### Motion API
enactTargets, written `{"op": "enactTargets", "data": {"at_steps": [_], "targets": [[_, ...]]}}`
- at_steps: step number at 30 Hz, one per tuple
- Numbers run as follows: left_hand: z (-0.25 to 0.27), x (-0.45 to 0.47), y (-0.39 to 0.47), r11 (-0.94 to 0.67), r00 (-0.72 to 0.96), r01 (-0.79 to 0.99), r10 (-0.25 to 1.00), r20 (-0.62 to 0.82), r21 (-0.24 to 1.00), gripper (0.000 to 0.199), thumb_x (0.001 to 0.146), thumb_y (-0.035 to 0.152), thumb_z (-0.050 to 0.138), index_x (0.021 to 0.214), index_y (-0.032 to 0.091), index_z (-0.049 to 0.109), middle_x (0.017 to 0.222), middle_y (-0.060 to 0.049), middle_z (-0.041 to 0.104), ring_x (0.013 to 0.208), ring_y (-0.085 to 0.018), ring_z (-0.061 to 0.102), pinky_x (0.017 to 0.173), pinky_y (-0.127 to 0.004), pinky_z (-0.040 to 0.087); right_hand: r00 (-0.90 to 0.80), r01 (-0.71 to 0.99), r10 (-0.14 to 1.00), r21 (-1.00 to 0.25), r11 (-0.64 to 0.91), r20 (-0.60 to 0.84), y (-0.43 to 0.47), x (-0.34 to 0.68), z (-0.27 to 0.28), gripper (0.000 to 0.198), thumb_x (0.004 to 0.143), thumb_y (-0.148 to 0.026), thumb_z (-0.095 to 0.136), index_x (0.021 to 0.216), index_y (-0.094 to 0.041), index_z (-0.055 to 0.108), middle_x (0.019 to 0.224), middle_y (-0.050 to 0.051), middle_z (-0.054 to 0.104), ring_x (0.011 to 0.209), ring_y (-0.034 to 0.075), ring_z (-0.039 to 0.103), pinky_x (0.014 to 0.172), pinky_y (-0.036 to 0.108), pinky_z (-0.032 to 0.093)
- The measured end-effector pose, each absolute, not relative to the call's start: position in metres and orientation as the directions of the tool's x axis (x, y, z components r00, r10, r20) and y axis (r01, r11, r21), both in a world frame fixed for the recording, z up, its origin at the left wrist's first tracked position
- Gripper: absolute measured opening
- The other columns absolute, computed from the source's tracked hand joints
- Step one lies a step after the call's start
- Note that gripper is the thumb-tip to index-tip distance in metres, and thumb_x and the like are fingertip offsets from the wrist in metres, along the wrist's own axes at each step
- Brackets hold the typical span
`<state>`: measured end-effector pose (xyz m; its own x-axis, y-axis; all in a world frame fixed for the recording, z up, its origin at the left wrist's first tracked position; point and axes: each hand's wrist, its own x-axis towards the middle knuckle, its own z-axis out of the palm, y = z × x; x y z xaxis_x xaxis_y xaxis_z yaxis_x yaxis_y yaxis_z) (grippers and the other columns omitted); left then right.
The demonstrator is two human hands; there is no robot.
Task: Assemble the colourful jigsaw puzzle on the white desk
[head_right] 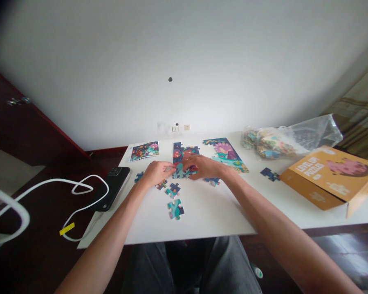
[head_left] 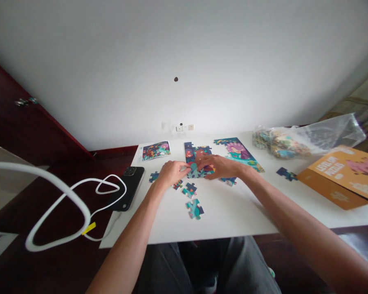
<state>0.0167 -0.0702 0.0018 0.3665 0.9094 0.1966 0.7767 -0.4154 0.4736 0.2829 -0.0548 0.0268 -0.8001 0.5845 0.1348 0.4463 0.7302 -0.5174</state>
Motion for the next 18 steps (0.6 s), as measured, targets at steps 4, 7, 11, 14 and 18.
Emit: {"op": "enactTargets", "data": {"at_steps": [4, 7, 11, 14, 18], "targets": [[0.001, 0.017, -0.070, -0.422, 0.399, 0.775, 0.904, 0.154, 0.470, 0.024, 0.089, 0.046, 0.072, 0.102, 0.031, 0.083, 0.052, 0.002, 0.058, 0.052, -0.017, 0.055, 0.056, -0.028, 0.030, -0.780, 0.456, 0.608, -0.531, 0.714, 0.147, -0.053, 0.280, 0.022, 0.026, 0.084, -0.027, 0.073, 0.108, -0.026, 0.080, 0.112, 0.004, 0.075, 0.100, 0.021, 0.067, 0.092, 0.033, 0.053], [0.001, 0.017, -0.070, -0.421, 0.397, 0.778, 0.905, 0.155, 0.466, 0.024, 0.088, 0.047, 0.073, 0.102, 0.030, 0.083, 0.052, 0.002, 0.058, 0.052, -0.017, 0.055, 0.056, -0.028, 0.030, -0.742, 0.493, 0.659, -0.567, 0.660, 0.122, -0.051, 0.280, 0.017, 0.023, 0.087, -0.027, 0.068, 0.106, -0.024, 0.081, 0.101, 0.004, 0.076, 0.084, 0.017, 0.067, 0.081, 0.030, 0.053], [0.000, 0.017, -0.070, -0.426, 0.399, 0.777, 0.903, 0.160, 0.464, 0.023, 0.089, 0.046, 0.071, 0.101, 0.030, 0.083, 0.053, 0.002, 0.059, 0.053, -0.017, 0.055, 0.056, -0.028, 0.030, -0.716, 0.499, 0.688, -0.602, 0.623, 0.119, -0.050, 0.280, 0.013, 0.026, 0.087, -0.023, 0.064, 0.107, -0.025, 0.082, 0.105, 0.004, 0.077, 0.085, 0.016, 0.068, 0.080, 0.028, 0.052], [-0.001, 0.017, -0.070, -0.431, 0.400, 0.772, 0.901, 0.170, 0.467, 0.024, 0.090, 0.046, 0.070, 0.102, 0.030, 0.083, 0.056, 0.000, 0.062, 0.055, -0.017, 0.056, 0.057, -0.028, 0.030, -0.694, 0.502, 0.711, -0.633, 0.589, 0.111, -0.049, 0.281, 0.011, 0.029, 0.090, -0.021, 0.058, 0.106, -0.024, 0.082, 0.105, 0.003, 0.078, 0.088, 0.016, 0.069, 0.081, 0.027, 0.052], [-0.002, 0.017, -0.070, -0.436, 0.398, 0.776, 0.899, 0.182, 0.456, 0.024, 0.092, 0.045, 0.067, 0.100, 0.029, 0.084, 0.057, 0.000, 0.063, 0.055, -0.017, 0.056, 0.058, -0.028, 0.031, -0.682, 0.509, 0.726, -0.653, 0.561, 0.091, -0.047, 0.281, 0.008, 0.028, 0.090, -0.022, 0.057, 0.104, -0.024, 0.081, 0.105, 0.001, 0.079, 0.086, 0.015, 0.068, 0.080, 0.027, 0.051]]}}
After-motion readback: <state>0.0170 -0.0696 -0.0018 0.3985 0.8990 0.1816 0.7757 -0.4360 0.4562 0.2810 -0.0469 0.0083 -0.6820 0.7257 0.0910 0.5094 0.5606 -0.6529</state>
